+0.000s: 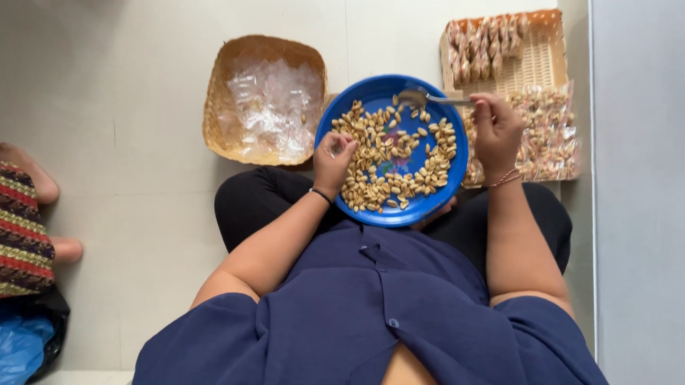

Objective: Sorting peanuts in a bowl and placing them into small plastic bags.

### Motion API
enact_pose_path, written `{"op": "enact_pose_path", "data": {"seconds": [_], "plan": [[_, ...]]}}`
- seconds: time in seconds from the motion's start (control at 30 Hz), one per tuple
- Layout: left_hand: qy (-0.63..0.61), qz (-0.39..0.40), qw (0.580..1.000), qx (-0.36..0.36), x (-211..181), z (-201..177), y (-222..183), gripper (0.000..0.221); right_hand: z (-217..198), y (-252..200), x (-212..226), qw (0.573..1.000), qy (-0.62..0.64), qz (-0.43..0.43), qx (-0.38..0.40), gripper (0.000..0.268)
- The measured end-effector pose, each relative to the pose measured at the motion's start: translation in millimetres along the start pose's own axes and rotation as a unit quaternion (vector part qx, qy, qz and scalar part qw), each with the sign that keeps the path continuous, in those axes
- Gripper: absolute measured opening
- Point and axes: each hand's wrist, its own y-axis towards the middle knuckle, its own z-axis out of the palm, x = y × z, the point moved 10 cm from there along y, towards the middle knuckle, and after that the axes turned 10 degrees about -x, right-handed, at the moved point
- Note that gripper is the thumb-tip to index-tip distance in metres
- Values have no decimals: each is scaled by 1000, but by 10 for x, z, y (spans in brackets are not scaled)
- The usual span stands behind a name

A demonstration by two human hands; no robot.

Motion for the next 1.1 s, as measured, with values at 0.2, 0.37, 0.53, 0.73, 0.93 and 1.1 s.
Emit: {"op": "enact_pose_path", "data": {"seconds": [0.2,0.37,0.53,0.73,0.93,1.1], "plan": [[-40,-30,999,5,45,123,-63,28,446,-226,-339,992,36,102,62,19],[-51,-28,998,21,7,306,-179,27,683,-498,-551,960,77,234,135,21],[-7,20,998,52,-235,417,-177,27,683,-593,-900,927,100,318,173,25],[131,168,977,7,-662,361,67,27,265,-433,-1200,930,115,337,89,27],[144,298,944,-7,-1310,346,150,34,-224,-193,-838,949,135,286,10,30],[202,307,930,24,-1582,490,-1,25,-604,-60,-255,957,160,235,-54,23]]}}
